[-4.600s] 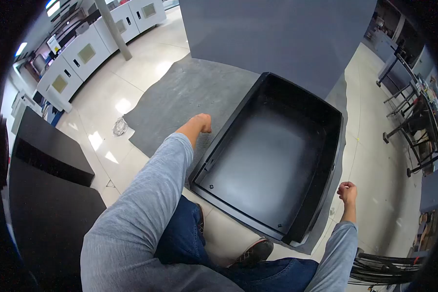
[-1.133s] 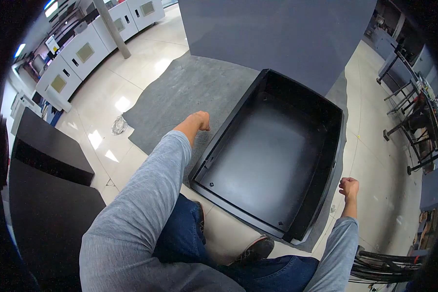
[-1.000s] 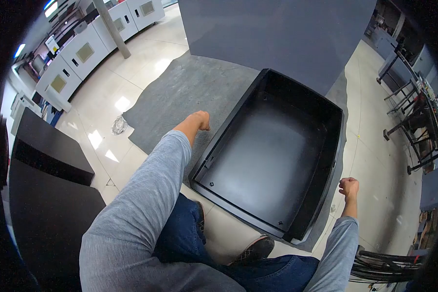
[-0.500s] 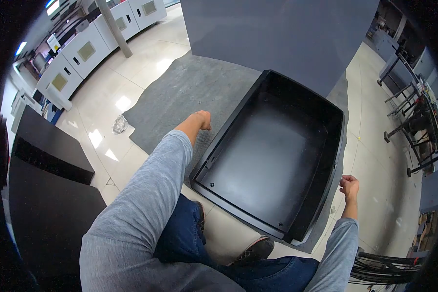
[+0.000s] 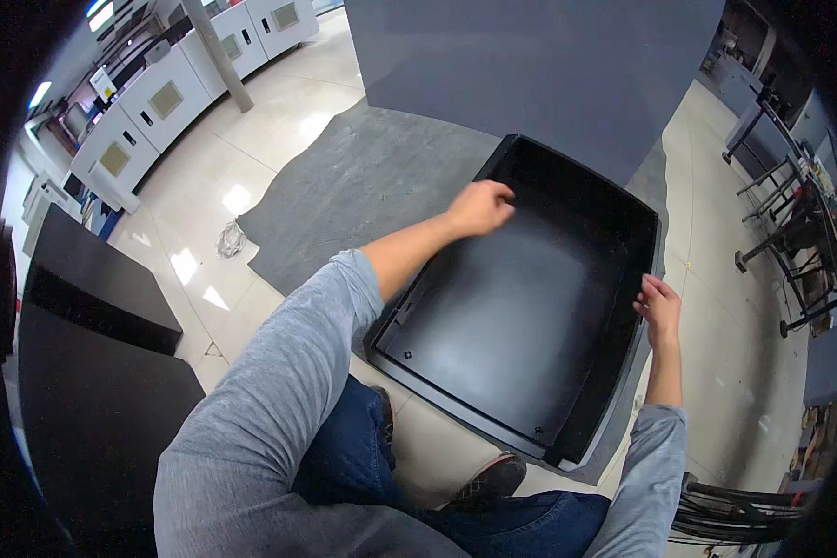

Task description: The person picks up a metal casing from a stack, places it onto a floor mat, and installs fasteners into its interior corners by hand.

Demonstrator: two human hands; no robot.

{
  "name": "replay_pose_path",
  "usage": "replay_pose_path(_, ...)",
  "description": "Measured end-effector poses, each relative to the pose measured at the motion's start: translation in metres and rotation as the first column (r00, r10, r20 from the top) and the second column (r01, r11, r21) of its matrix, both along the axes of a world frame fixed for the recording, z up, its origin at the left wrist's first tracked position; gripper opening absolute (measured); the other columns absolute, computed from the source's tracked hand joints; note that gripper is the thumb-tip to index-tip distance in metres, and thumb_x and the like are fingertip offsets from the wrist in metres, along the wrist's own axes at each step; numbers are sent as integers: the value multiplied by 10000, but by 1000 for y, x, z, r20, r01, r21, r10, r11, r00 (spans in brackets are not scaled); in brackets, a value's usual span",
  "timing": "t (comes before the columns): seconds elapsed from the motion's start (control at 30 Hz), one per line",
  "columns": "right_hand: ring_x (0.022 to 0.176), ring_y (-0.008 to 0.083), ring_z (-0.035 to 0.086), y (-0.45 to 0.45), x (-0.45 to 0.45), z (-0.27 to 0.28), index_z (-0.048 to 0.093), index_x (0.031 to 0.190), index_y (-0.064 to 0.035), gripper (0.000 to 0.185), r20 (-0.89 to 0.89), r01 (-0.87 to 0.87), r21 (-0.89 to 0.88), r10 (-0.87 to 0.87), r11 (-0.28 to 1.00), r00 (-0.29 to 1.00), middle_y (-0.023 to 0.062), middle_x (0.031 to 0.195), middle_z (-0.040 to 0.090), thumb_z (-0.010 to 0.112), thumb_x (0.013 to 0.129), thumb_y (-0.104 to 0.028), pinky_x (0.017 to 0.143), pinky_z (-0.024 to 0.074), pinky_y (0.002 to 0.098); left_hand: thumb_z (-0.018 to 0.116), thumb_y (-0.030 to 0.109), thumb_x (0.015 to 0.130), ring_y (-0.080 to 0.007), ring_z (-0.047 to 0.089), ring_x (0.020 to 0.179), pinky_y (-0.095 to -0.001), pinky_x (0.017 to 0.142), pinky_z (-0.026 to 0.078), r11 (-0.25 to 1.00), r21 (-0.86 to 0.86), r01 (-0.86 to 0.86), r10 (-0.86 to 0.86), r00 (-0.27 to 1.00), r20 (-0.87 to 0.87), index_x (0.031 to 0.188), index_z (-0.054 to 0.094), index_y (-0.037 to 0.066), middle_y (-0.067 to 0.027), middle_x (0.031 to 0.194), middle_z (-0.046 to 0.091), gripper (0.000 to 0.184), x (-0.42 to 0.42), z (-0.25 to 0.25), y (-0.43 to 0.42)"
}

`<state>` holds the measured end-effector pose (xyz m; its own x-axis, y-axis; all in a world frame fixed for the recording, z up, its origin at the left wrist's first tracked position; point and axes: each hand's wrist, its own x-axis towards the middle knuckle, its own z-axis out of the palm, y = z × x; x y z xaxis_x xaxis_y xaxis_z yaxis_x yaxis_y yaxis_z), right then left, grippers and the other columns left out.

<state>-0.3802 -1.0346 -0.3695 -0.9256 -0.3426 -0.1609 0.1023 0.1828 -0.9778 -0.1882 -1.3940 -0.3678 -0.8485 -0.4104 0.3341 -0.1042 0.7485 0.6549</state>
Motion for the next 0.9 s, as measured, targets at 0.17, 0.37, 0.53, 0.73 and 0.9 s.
replay_pose_path(0.17,656,134,607,-67,60,44,594,1172,30,406,-44,-168,-10,167,986,985,69,792,649,738,815,-103,620,526,255,672,267,825,-247,673,911,-348,835,524,897,237,372,-384,923,1,1177,637,0,-155,983,694,443,-17,20,69)
replay_pose_path(0.37,633,131,610,-99,76,34,546,1186,45,411,-104,-328,-19,324,945,940,67,778,651,718,829,-65,590,506,246,657,210,856,-254,676,909,-357,837,525,808,267,525,-546,837,9,1154,656,11,-160,930,703,359,-7,38,91)
replay_pose_path(0.53,633,135,610,-109,88,28,535,1155,42,374,-101,-373,-20,370,928,924,58,771,632,698,830,-49,585,521,266,671,204,863,-248,684,890,-350,812,530,870,276,409,-446,891,83,1066,701,32,-162,964,710,268,3,45,84)
replay_pose_path(0.73,648,138,613,-119,99,27,519,1156,39,386,-121,-414,29,414,910,902,57,774,631,698,825,-48,604,535,268,705,207,834,-216,690,814,-326,751,539,848,326,418,-458,887,53,971,725,25,-142,888,719,229,2,32,70)
replay_pose_path(0.9,678,140,629,-124,108,29,522,1189,39,422,-41,-434,-72,432,898,901,70,808,653,713,831,-77,619,539,275,694,167,771,-223,698,808,-344,759,545,922,163,350,-364,930,62,912,740,43,-128,860,723,193,5,29,32)
